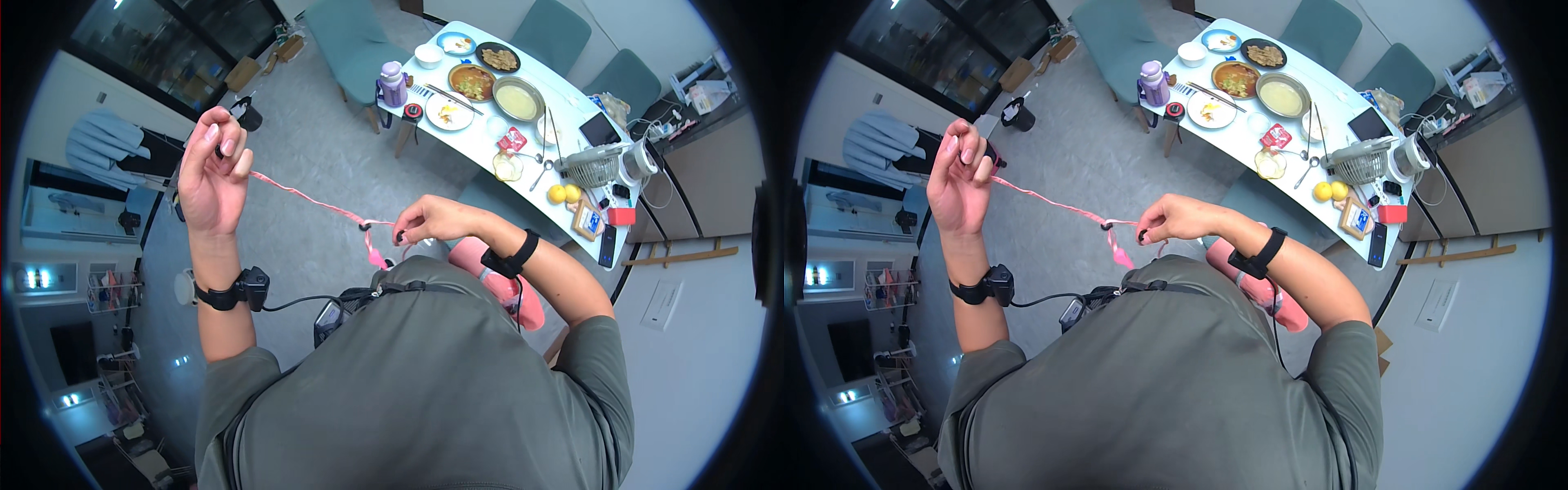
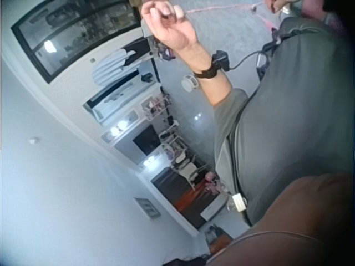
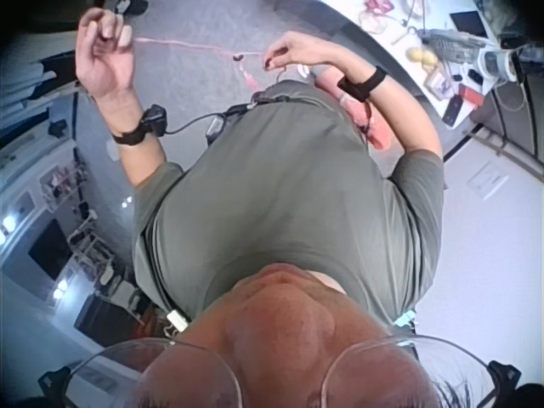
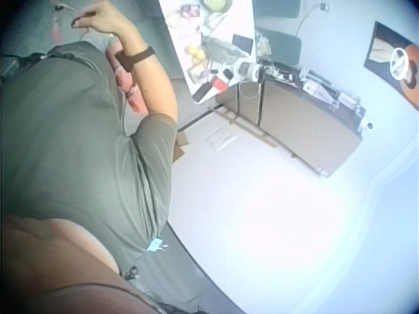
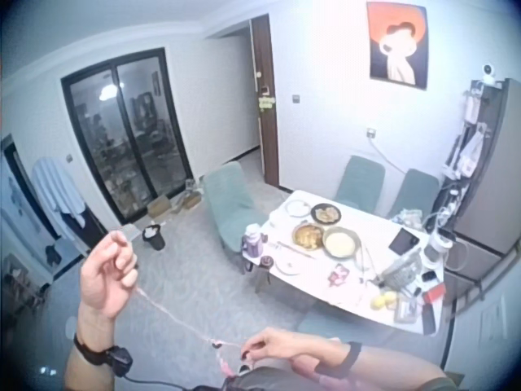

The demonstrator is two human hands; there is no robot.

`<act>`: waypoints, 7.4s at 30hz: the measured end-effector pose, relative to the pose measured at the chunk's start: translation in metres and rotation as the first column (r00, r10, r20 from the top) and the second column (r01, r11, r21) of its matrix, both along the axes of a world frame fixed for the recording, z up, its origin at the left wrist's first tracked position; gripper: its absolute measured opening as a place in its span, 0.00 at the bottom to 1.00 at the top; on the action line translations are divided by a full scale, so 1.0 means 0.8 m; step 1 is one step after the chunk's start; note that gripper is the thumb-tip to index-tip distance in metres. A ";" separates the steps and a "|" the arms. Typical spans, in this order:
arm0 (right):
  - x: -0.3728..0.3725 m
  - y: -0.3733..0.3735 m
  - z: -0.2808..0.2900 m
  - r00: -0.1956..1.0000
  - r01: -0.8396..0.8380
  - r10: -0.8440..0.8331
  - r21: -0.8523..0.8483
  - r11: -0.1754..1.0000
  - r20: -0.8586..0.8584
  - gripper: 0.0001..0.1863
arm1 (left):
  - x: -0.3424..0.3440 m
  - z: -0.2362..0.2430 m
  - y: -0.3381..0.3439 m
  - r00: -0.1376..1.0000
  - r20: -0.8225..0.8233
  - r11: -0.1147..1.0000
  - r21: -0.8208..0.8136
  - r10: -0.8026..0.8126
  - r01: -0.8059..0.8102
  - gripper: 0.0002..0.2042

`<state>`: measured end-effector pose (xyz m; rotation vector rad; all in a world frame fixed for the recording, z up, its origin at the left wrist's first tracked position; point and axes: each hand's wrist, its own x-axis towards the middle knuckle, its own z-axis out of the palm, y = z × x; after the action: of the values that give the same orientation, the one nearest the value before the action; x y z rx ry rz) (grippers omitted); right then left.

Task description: The person detaches a black strap from a pink sun hat, removes a small plastic component from the strap using a metal spoon as a lever, and then reattaches the component to the strap.

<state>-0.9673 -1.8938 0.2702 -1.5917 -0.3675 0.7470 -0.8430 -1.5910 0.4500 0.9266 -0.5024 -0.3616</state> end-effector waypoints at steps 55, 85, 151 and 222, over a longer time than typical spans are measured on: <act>-0.087 -0.135 0.238 -0.149 0.833 0.155 0.039 0.552 0.977 0.15 | -0.040 -0.116 -0.201 0.480 0.116 0.352 0.826 -0.870 0.440 0.10; -0.104 -0.102 0.211 -0.046 0.776 0.169 -0.071 0.627 0.985 0.15 | -0.031 -0.029 -0.217 0.685 0.180 0.618 0.630 -0.706 0.471 0.16; -0.120 -0.096 0.210 0.898 0.438 -0.389 0.514 0.738 -0.207 0.20 | -0.081 0.011 -0.212 0.141 0.980 0.974 0.164 -0.143 -0.154 0.11; -0.104 -0.055 0.216 0.462 0.768 -0.282 -0.220 0.602 0.841 0.09 | -0.098 0.004 -0.206 0.769 0.348 0.591 0.805 -0.536 0.048 0.06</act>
<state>-1.0508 -1.9381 0.4427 -2.4204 -0.1376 -0.4555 -0.9210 -1.7555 0.4533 1.8294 -1.1306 -0.6551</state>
